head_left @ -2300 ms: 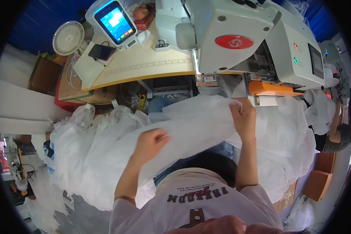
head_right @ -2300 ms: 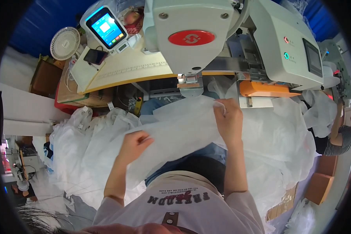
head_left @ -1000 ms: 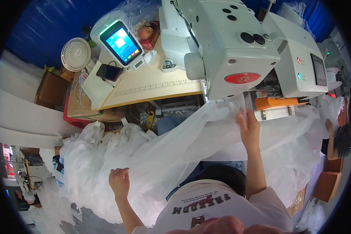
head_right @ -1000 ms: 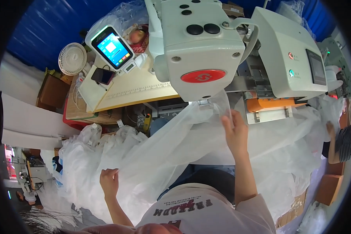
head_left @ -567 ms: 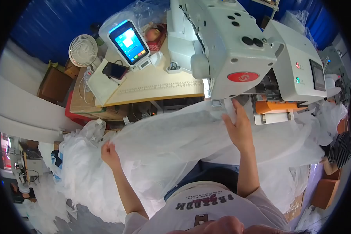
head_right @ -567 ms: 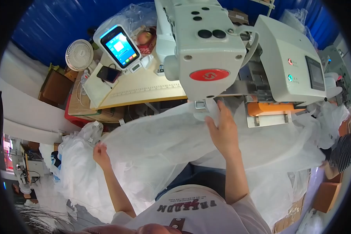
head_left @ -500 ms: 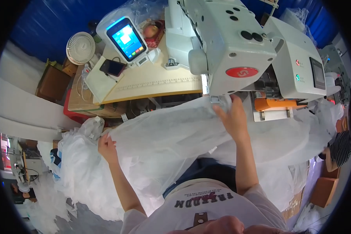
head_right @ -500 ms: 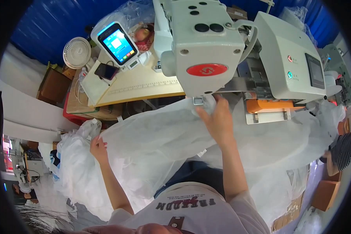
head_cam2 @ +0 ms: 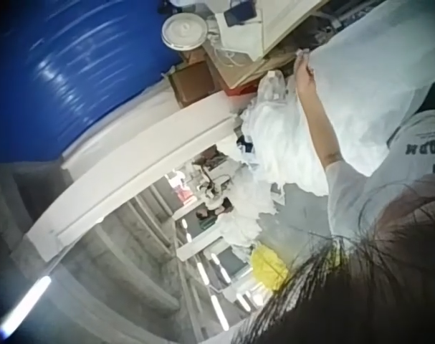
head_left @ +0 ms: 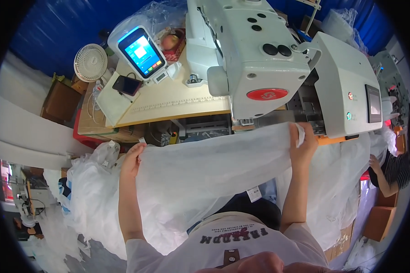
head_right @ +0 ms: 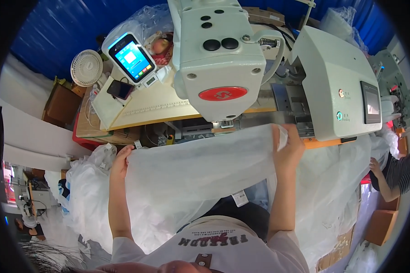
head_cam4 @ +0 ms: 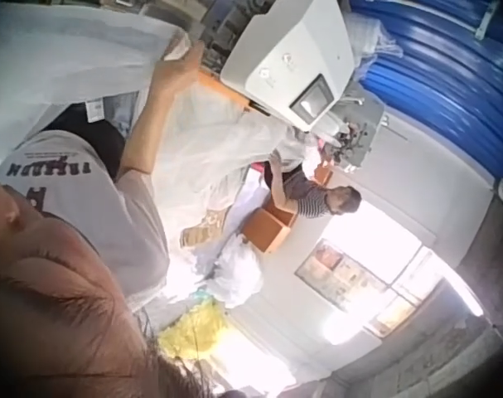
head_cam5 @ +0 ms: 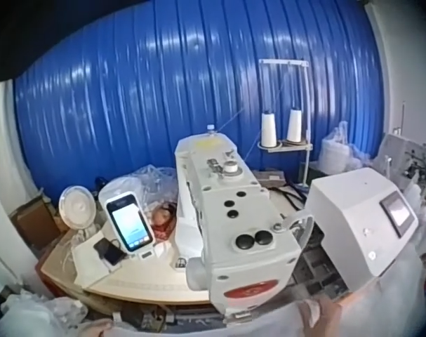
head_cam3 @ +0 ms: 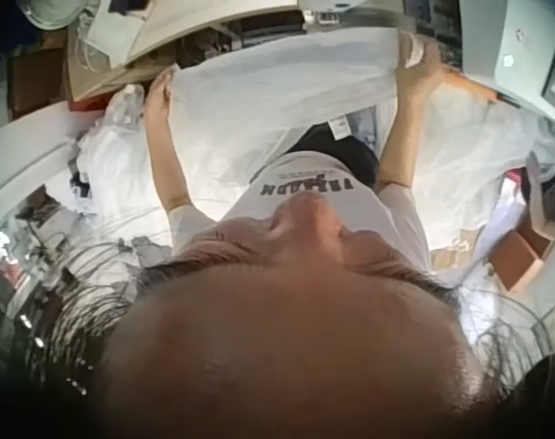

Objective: Operate an industrial sewing machine to stitch and process large sheets of white fabric.

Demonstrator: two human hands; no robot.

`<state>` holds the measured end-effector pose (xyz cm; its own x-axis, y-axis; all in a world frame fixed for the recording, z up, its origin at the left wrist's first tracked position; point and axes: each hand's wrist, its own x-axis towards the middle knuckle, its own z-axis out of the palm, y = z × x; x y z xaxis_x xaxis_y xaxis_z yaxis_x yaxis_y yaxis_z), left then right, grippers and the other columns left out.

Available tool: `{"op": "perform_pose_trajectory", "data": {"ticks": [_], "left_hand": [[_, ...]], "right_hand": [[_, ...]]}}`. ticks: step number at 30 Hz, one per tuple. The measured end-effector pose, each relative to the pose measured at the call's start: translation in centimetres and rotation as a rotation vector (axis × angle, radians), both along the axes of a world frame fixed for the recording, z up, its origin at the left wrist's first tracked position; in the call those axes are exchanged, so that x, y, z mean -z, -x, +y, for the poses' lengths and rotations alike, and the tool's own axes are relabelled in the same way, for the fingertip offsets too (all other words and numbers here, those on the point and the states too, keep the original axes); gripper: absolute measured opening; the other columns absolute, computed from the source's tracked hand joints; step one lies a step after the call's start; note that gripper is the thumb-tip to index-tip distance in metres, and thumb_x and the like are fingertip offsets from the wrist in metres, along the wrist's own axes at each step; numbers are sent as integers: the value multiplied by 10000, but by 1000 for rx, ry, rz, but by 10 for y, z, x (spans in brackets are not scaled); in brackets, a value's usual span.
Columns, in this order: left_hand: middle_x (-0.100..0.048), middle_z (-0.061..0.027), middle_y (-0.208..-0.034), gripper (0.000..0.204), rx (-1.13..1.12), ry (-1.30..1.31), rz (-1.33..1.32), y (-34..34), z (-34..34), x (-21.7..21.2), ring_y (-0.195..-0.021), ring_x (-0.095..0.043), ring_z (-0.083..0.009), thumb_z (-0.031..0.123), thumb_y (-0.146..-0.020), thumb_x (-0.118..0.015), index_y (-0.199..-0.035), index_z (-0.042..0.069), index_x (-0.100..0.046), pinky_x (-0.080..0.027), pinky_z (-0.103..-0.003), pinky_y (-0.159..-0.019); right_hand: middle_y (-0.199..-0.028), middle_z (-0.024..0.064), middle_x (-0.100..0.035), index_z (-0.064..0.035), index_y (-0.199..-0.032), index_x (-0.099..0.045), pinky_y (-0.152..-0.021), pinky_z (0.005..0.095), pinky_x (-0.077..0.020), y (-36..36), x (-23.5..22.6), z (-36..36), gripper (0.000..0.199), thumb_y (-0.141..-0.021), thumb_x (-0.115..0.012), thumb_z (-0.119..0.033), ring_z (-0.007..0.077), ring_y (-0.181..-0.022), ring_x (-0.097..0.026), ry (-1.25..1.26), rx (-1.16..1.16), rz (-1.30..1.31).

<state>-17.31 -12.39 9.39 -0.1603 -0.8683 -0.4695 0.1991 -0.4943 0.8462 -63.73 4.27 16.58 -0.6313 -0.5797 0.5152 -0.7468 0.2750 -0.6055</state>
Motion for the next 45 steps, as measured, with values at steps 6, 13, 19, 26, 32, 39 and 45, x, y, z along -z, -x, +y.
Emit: {"op": "perform_pose_trajectory", "data": {"ticks": [6,13,19,26,32,39,45], "left_hand": [[-581,34,-701,99,172,1129,-1188,53,31,-20,-556,-495,-53,110,-772,-668,-724,62,-597,-409,-233,-518],[-432,8,-624,145,249,340,-381,97,-3,-23,-625,-372,-32,135,-820,-633,-730,33,-582,-325,-208,-537],[-562,-92,-688,125,264,818,-1012,71,24,-16,-636,-520,-194,129,-755,-673,-796,24,-619,-397,-270,-612],[-608,-85,-784,104,645,867,-1005,-11,29,-10,-734,-555,-197,81,-714,-672,-755,1,-621,-414,-257,-670],[-579,3,-773,97,382,116,-35,-92,60,-44,-730,-525,-80,47,-672,-690,-693,-3,-610,-377,-225,-594],[-593,-96,-700,95,351,625,-1416,-90,113,-62,-588,-527,-203,106,-734,-667,-742,15,-639,-398,-285,-524],[-615,-84,-733,143,29,210,-1142,-100,63,2,-542,-560,-171,152,-806,-622,-848,15,-620,-410,-260,-466]], "right_hand": [[-723,144,-595,-34,-894,-607,-557,349,-439,42,9,-4,214,-833,-618,-239,258,-598,-561,-299,93,28],[-813,167,-597,-14,-918,-599,-670,384,-439,70,17,-32,243,-827,-613,-238,314,-741,-561,-248,235,437],[-992,177,-575,6,-1003,-558,-851,433,-375,55,24,-38,284,-828,-604,-212,365,-979,-496,-125,319,531],[-1039,143,-584,6,-1013,-557,-859,416,-392,14,-9,-8,245,-812,-611,-124,336,-998,-514,-29,52,448],[-989,128,-618,15,-937,-599,-812,374,-443,3,-14,-28,183,-796,-629,-98,293,-927,-580,-133,-322,-62],[-894,162,-628,-6,-963,-626,-732,363,-474,-7,-7,-48,277,-792,-661,-221,319,-836,-599,-939,-353,10],[-810,159,-650,13,-941,-633,-697,328,-474,-39,-9,-34,271,-793,-660,-212,272,-733,-615,-260,-340,36]]}}
